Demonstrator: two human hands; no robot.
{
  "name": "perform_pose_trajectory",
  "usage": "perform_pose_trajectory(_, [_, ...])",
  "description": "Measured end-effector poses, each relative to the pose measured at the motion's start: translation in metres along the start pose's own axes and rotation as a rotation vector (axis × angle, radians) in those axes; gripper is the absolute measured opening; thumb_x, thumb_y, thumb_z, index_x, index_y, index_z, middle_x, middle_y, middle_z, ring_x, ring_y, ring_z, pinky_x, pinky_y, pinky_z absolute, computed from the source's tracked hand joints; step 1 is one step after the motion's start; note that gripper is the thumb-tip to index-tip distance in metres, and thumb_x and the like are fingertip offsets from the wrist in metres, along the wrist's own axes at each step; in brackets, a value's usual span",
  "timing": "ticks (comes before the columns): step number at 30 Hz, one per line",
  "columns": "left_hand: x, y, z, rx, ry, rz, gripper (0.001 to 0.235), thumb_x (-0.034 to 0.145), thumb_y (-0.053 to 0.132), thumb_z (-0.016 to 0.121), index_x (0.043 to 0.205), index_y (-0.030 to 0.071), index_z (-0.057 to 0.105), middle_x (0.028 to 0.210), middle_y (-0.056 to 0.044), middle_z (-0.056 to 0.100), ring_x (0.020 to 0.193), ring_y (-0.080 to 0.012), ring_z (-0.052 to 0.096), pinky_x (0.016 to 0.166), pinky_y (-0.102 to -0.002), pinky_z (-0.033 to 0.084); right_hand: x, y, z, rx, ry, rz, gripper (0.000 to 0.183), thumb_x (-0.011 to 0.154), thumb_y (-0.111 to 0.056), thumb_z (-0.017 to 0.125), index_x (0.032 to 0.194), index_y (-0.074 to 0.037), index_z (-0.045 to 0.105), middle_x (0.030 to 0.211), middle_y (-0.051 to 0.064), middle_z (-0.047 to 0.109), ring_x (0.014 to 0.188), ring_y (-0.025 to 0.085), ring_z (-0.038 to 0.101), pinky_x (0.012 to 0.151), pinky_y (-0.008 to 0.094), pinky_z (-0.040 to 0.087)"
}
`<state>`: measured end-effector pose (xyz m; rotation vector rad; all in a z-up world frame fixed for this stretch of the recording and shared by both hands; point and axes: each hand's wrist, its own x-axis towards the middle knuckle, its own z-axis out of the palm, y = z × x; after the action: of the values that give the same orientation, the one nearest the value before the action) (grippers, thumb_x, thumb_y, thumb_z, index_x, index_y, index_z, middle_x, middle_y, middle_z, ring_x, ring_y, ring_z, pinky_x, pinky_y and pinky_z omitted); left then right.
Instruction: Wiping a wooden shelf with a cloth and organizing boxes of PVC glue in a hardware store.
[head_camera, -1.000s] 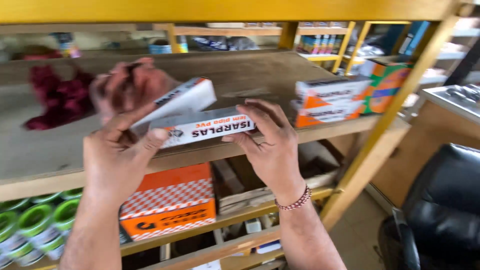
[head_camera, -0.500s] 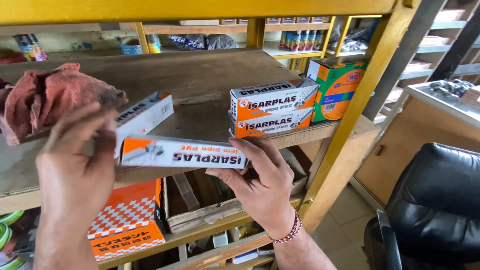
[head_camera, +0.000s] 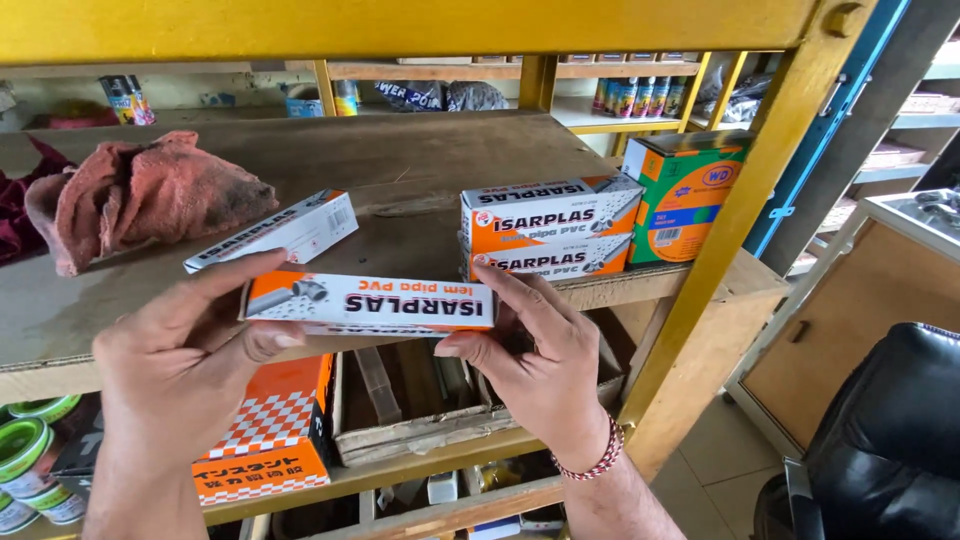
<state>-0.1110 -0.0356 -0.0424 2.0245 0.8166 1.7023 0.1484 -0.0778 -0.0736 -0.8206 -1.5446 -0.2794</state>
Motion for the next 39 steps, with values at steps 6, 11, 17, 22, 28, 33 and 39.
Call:
perform_pose_trajectory(6, [-0.005, -0.011, 0.019, -0.353, 0.166, 0.049, 0.075, 0.079, 0.012, 0.076, 0.148, -0.003, 0.051, 0.129, -0.013, 0.068, 0.103, -0.0142, 0.070, 0.092, -0.021, 0.060, -0.003, -0.004, -0.007, 0.030, 0.064, 0.071, 0.041, 0.083, -0.030, 0.085, 0.115, -0.013, 0.067, 0.097, 0.000, 0.073, 0.058, 0.006, 0.057, 0.054, 0.018, 0.049])
perform_pose_trajectory(11, [-0.033, -0.008, 0.078, -0.642, 0.041, -0.050, 0.056, 0.088, 0.003, 0.069, 0.141, 0.003, 0.050, 0.134, -0.021, 0.067, 0.117, -0.0303, 0.071, 0.100, -0.041, 0.060, -0.008, -0.027, 0.011, 0.493, 0.095, 0.172, 0.036, 0.089, -0.010, 0.078, 0.111, 0.001, 0.052, 0.106, 0.023, 0.076, 0.087, 0.026, 0.081, 0.063, 0.024, 0.071])
perform_pose_trajectory(17, [-0.039, -0.009, 0.092, -0.700, 0.101, -0.100, 0.043, 0.092, -0.001, 0.065, 0.134, -0.007, 0.058, 0.126, -0.019, 0.071, 0.112, -0.0230, 0.069, 0.100, -0.036, 0.058, -0.011, -0.037, 0.008, 0.447, 0.006, 0.413, 0.042, 0.079, -0.023, 0.085, 0.104, -0.004, 0.057, 0.091, 0.008, 0.074, 0.069, 0.008, 0.067, 0.053, 0.020, 0.057])
perform_pose_trajectory(22, [-0.038, -0.005, 0.068, -0.647, 0.120, -0.063, 0.046, 0.093, 0.000, 0.065, 0.137, -0.012, 0.057, 0.122, -0.020, 0.071, 0.102, -0.0190, 0.067, 0.082, -0.030, 0.059, -0.002, -0.026, -0.004, 0.410, -0.084, 0.130, 0.060, 0.090, -0.030, 0.075, 0.135, 0.002, 0.049, 0.116, 0.019, 0.069, 0.062, 0.011, 0.070, 0.041, 0.019, 0.058])
perform_pose_trajectory(28, [-0.037, 0.019, 0.046, -0.033, -0.144, 0.147, 0.029, 0.083, 0.009, 0.077, 0.112, 0.002, 0.077, 0.101, -0.010, 0.077, 0.087, -0.0158, 0.074, 0.073, -0.023, 0.056, 0.002, -0.027, -0.013, 0.686, -0.078, 0.220, 0.076, 0.099, -0.005, 0.066, 0.158, -0.004, 0.018, 0.081, 0.008, 0.059, 0.055, 0.013, 0.062, 0.049, 0.023, 0.062])
perform_pose_trajectory(33, [-0.048, 0.011, 0.063, -0.145, 0.054, -0.076, 0.056, 0.078, 0.016, 0.081, 0.130, 0.002, 0.067, 0.049, 0.009, 0.041, 0.044, 0.0019, 0.026, 0.040, -0.014, 0.026, 0.003, -0.006, -0.017, 0.498, 0.064, 0.099, 0.061, 0.099, -0.012, 0.071, 0.150, -0.005, 0.038, 0.069, -0.006, 0.040, 0.051, 0.001, 0.030, 0.046, 0.016, 0.022])
perform_pose_trajectory(39, [0.009, 0.025, 0.085, -0.204, 0.211, 0.188, 0.047, 0.093, -0.006, 0.075, 0.136, -0.010, 0.057, 0.121, -0.021, 0.070, 0.103, -0.0194, 0.069, 0.091, -0.027, 0.063, 0.028, 0.015, -0.046, 0.068, 0.278, -0.009, 0.059, 0.099, -0.002, 0.074, 0.147, -0.005, 0.040, 0.147, 0.016, 0.050, 0.074, 0.012, 0.063, 0.060, 0.016, 0.049])
